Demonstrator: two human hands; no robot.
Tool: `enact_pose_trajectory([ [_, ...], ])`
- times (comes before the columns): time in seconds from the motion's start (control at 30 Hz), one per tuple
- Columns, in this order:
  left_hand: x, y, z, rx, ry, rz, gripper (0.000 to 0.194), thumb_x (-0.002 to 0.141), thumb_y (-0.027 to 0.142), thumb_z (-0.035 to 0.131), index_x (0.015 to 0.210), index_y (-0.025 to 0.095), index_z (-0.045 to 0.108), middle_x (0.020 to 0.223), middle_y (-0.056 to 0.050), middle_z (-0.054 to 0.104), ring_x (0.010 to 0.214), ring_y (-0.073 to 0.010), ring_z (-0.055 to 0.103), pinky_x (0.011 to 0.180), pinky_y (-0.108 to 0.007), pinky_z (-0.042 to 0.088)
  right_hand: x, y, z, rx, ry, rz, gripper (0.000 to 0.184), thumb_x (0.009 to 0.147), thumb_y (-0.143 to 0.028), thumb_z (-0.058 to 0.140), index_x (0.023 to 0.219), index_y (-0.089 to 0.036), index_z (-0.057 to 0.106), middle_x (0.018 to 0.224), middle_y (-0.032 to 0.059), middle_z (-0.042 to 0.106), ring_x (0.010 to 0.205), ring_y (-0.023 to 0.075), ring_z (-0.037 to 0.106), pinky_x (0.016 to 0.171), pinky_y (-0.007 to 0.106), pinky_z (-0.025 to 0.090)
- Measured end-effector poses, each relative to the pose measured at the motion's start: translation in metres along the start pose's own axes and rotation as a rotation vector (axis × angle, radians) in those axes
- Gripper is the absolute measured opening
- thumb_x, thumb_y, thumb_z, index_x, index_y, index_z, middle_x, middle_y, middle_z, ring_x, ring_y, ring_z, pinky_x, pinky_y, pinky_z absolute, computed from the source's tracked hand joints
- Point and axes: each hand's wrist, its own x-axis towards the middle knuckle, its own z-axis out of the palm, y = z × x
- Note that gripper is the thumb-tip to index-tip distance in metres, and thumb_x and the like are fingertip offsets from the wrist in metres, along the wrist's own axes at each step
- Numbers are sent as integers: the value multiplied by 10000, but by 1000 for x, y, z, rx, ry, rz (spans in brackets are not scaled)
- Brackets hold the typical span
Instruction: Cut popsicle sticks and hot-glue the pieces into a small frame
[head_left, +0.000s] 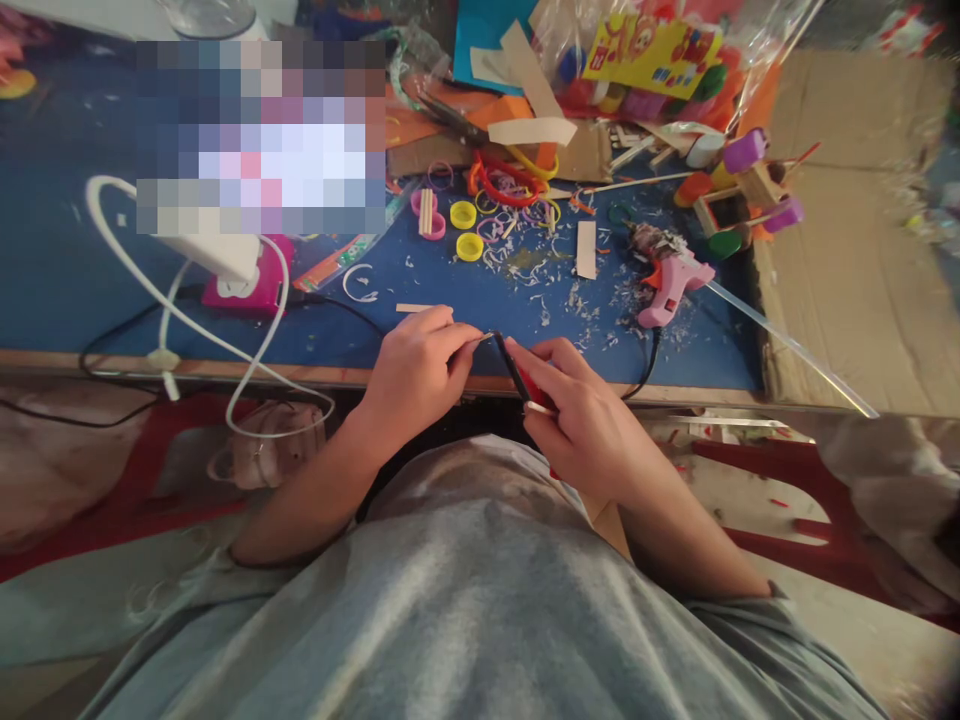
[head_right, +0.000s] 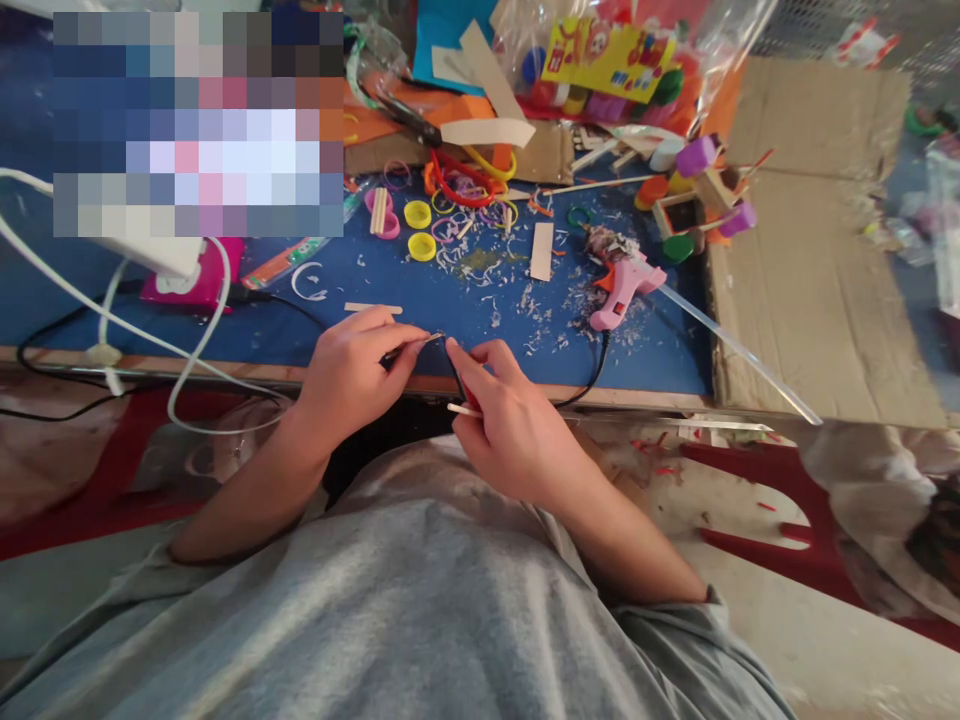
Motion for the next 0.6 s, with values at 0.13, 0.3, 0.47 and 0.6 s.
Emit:
enact_pose_trajectory([
  [0.13,0,1,0,-3,3,3,262,1104,227,621,1056,193,877,1009,-84,813,948,-251,784,876,-374,617,1,2,2,7,-12,4,742,960,-107,541,1696,-20,553,1386,239,667,1193,325,723,1019,488,671],
  [0.3,-1,0,1,16,25,24,255,1110,227,625,1086,194,877,1022,-84,812,961,-255,785,892,-388,626,0,2,2,21,2,-10,733,964,-104,537,1689,0,557,1370,234,669,1140,298,726,1014,458,669],
  [0.47,-2,1,1,101,41,64,259,1098,172,628,1144,192,882,1005,-78,784,968,-257,767,887,-396,618,1,2,1,9,35,-19,740,954,-94,532,1683,29,554,1333,232,676,1102,288,724,993,446,674],
  [0.6,-2,3,1,126,45,69,254,1083,133,624,1115,177,872,1058,-86,789,977,-254,756,899,-401,614,2,2,2,7,35,-23,729,956,-102,525,1671,32,564,1341,245,678,1105,309,720,990,500,683],
])
